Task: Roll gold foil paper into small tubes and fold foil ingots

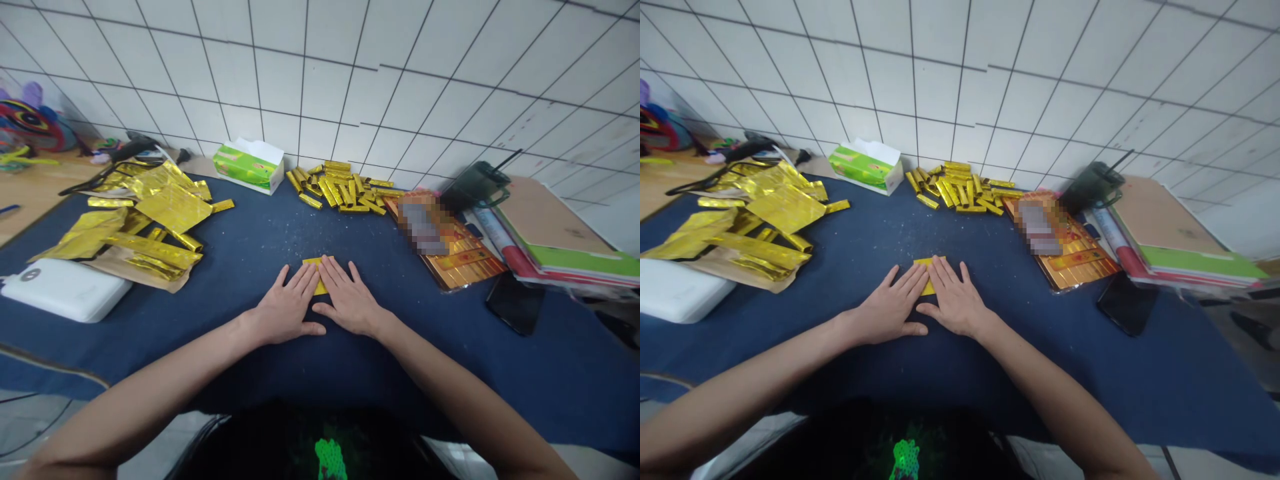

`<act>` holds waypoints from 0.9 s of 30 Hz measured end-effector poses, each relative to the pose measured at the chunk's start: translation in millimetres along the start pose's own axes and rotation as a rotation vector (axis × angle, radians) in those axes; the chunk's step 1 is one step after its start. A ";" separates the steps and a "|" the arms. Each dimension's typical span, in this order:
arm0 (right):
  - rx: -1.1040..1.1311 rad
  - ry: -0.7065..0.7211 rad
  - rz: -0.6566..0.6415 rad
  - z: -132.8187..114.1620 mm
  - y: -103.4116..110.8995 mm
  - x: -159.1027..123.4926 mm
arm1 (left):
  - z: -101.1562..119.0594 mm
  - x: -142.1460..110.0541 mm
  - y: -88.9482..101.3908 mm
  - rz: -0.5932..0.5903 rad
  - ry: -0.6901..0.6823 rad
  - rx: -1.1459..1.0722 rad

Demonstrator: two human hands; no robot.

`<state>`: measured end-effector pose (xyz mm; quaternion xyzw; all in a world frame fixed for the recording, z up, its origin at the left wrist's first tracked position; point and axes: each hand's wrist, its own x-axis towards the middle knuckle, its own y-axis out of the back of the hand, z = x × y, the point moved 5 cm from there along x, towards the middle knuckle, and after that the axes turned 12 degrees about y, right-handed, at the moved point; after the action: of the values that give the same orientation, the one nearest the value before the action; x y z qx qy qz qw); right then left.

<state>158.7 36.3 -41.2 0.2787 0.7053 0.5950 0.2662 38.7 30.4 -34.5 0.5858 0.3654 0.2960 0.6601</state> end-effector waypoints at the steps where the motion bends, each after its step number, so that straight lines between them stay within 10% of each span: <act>1: -0.005 0.001 0.004 -0.1 -0.5 0.3 | 0.2 -0.5 0.2 0.000 0.001 0.003; 15: 0.002 -0.007 -0.001 -0.7 -2.3 2.9 | 9.9 -6.7 23.9 0.117 -0.023 0.044; 27: 0.002 -0.011 0.011 -3.0 0.4 2.4 | -0.3 -3.5 -1.3 0.028 -0.061 0.033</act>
<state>154.9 36.0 -40.5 0.2859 0.7029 0.5943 0.2665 36.4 27.5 -35.4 0.6103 0.3417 0.2814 0.6570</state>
